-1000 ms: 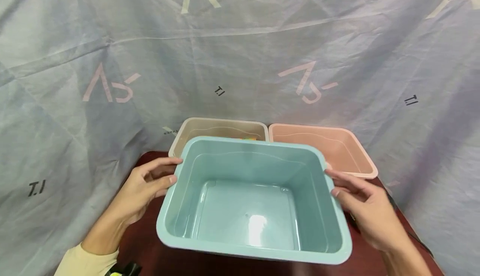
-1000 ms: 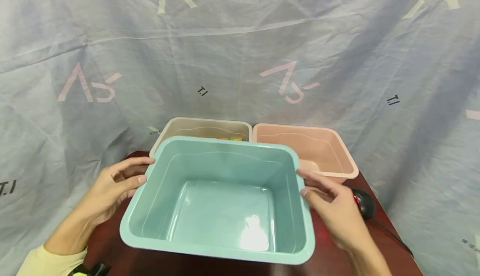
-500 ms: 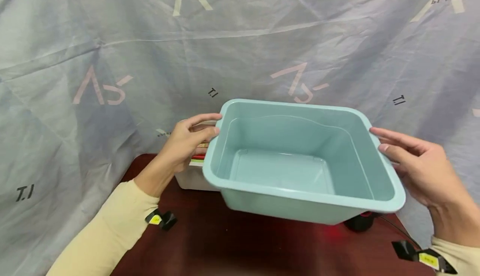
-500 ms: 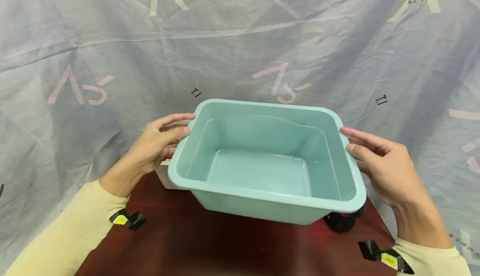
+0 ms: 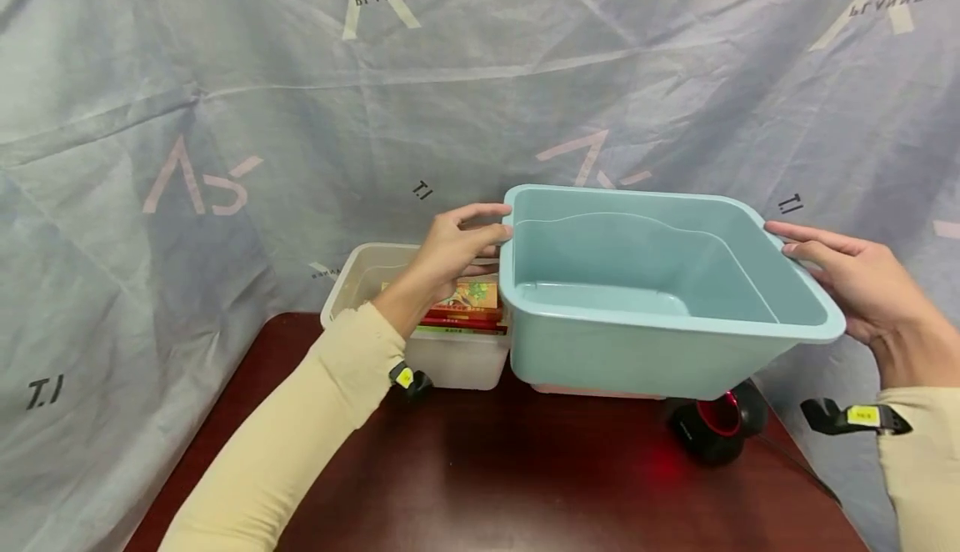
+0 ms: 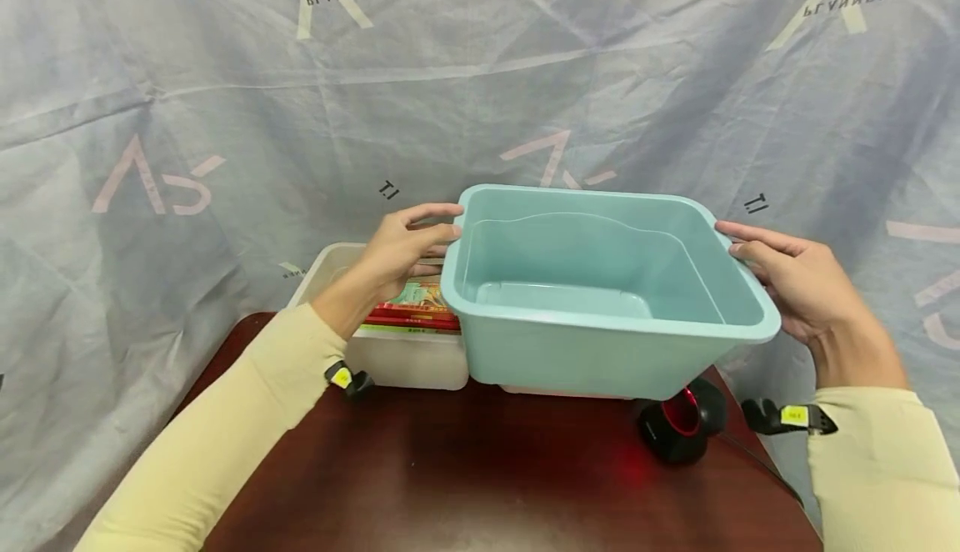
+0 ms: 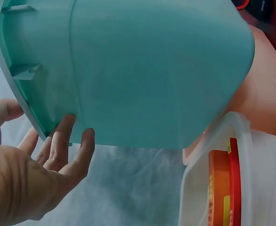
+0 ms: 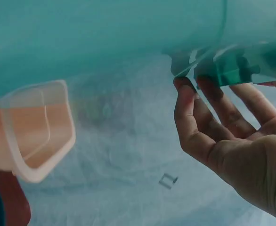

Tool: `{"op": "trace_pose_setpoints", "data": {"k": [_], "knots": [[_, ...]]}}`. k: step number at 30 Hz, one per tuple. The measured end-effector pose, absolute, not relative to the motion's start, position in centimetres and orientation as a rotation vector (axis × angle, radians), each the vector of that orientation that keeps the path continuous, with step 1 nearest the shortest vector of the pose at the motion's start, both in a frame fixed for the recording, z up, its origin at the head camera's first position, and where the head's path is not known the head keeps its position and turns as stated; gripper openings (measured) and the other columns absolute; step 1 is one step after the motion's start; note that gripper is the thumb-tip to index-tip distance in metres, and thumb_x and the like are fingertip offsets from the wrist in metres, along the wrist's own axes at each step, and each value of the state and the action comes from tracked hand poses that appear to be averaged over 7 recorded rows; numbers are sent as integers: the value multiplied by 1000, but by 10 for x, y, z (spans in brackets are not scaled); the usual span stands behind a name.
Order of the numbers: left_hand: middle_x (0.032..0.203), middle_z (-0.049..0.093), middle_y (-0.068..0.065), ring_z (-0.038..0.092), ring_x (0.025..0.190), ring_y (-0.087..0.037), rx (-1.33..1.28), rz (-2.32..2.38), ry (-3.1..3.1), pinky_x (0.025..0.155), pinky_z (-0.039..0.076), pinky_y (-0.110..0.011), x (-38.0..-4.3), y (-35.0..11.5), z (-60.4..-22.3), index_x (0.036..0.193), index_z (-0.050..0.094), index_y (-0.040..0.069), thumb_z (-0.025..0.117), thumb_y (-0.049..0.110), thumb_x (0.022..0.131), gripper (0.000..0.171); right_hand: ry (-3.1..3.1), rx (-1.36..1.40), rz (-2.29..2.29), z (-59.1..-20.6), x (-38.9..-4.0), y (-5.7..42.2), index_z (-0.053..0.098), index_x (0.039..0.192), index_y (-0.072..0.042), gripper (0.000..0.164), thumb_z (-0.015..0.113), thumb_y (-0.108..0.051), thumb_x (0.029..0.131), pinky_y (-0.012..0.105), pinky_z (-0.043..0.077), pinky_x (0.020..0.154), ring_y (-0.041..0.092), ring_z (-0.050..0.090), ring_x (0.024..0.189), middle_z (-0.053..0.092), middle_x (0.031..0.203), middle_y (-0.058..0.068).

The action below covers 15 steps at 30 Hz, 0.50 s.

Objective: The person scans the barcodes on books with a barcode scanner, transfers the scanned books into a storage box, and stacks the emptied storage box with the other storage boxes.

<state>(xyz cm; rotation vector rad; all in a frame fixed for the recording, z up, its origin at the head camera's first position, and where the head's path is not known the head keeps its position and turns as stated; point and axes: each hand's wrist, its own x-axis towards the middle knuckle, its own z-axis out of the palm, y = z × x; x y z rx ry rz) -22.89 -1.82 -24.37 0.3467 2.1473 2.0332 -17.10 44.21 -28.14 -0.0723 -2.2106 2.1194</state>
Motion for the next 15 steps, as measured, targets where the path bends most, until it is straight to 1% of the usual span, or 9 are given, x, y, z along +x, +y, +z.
{"op": "trace_pose_setpoints", "data": {"k": [2, 4, 8, 9, 11, 15], "knots": [[130, 71, -20, 76, 87, -17, 343, 2036, 2154, 92, 61, -48, -236, -10, -247, 137, 67, 22, 73, 19, 95, 42, -2232, -73, 2119, -282, -179, 449, 61, 144, -37, 43, 66, -26, 103, 35, 59, 57, 11, 75, 79, 72, 105, -23], [125, 73, -18, 75, 86, -16, 339, 2038, 2168, 94, 60, -50, -243, -2, -249, 136, 67, 23, 73, 20, 95, 42, -2222, -62, 2165, -283, -187, 457, 60, 144, -38, 43, 65, -24, 104, 34, 59, 58, 11, 75, 79, 72, 106, -23], [111, 76, -9, 74, 90, -18, 309, 2046, 2198, 90, 61, -48, -255, 12, -252, 135, 69, 24, 73, 21, 94, 41, -2184, -51, 2289, -284, -201, 470, 64, 139, -39, 39, 62, -20, 105, 34, 59, 61, 12, 74, 81, 73, 108, -20], [110, 76, -8, 74, 92, -19, 299, 2050, 2203, 88, 62, -46, -258, 16, -252, 135, 69, 24, 73, 21, 94, 41, -2178, -51, 2318, -284, -204, 473, 65, 138, -39, 39, 61, -19, 106, 34, 59, 62, 12, 73, 81, 73, 109, -19], [109, 75, -6, 74, 97, -20, 281, 2061, 2219, 88, 61, -45, -263, 22, -251, 133, 70, 25, 74, 22, 93, 40, -2173, -50, 2354, -284, -210, 478, 66, 137, -39, 38, 59, -18, 106, 34, 59, 63, 13, 73, 81, 73, 110, -18], [113, 73, -6, 73, 101, -23, 255, 2085, 2259, 94, 59, -50, -271, 34, -248, 129, 72, 27, 74, 21, 92, 37, -2149, -63, 2395, -286, -222, 484, 65, 138, -39, 38, 58, -18, 107, 35, 59, 63, 14, 71, 78, 74, 109, -13]]}}
